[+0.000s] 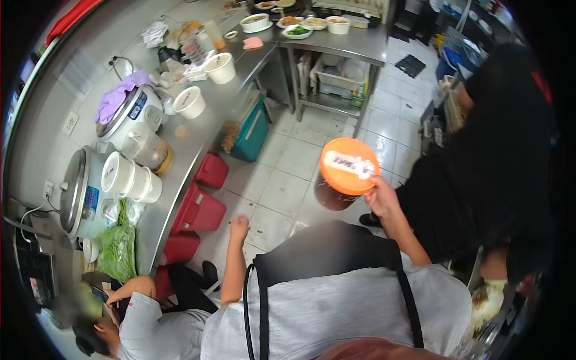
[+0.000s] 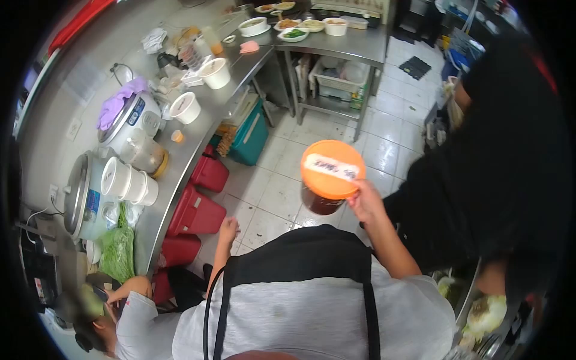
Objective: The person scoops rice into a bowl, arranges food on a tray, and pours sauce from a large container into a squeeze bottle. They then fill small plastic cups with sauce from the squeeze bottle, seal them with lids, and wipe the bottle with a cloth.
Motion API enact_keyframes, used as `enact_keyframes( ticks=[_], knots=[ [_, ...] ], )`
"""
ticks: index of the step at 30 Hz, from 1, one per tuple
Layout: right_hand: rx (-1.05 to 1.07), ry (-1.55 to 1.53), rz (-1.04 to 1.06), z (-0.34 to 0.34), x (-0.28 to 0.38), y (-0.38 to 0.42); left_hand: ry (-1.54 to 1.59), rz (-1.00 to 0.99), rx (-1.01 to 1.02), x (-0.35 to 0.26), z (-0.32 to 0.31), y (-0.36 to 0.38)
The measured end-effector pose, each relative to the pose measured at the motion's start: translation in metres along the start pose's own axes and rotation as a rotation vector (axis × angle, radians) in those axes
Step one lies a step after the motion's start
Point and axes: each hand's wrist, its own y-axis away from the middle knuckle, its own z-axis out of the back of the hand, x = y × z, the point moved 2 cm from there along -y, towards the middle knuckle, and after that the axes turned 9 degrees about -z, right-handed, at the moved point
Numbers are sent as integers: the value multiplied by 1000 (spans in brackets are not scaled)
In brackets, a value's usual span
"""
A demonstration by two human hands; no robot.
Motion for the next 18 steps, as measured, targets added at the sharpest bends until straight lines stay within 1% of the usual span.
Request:
enact_keyframes(
  ticks=[2, 4, 6, 8, 10, 11, 12, 13, 14, 15, 16, 18],
  knots=[
    [-40, -37, 36, -7, 25, -35, -19, -97, 37, -61, -8, -50],
    [-97, -35, 78, -11, 57, -69, 65, -103, 23, -117, -14, -94],
    [-150, -59, 135, -12, 91, -107, 126, -255, 2, -136, -17, -153],
    [-179, -97, 205, -17, 128, -148, 246, -299, -50, -160, -12, -200],
    [-161, -84, 258, -22, 166, -188, 298, -255, -188, -184, 1, -234],
    [-143, -78, 286, -26, 189, -213, 271, -243, -291, -195, 10, -249],
    [-158, -63, 309, -24, 213, -239, 356, -199, -384, -208, 18, -260],
    [-170, -44, 330, -24, 232, -263, 424, -286, -486, -198, 31, -283],
    [-181, -30, 361, -38, 253, -275, 348, -273, -598, -215, 43, -286],
    [-189, -9, 396, -53, 274, -288, 316, -287, -650, -215, 60, -299],
    [-205, -31, 442, -54, 293, -313, 282, -304, -697, -215, 77, -311],
    [-217, -93, 499, -53, 331, -360, 354, -337, -804, -236, 96, -329]
  ],
)
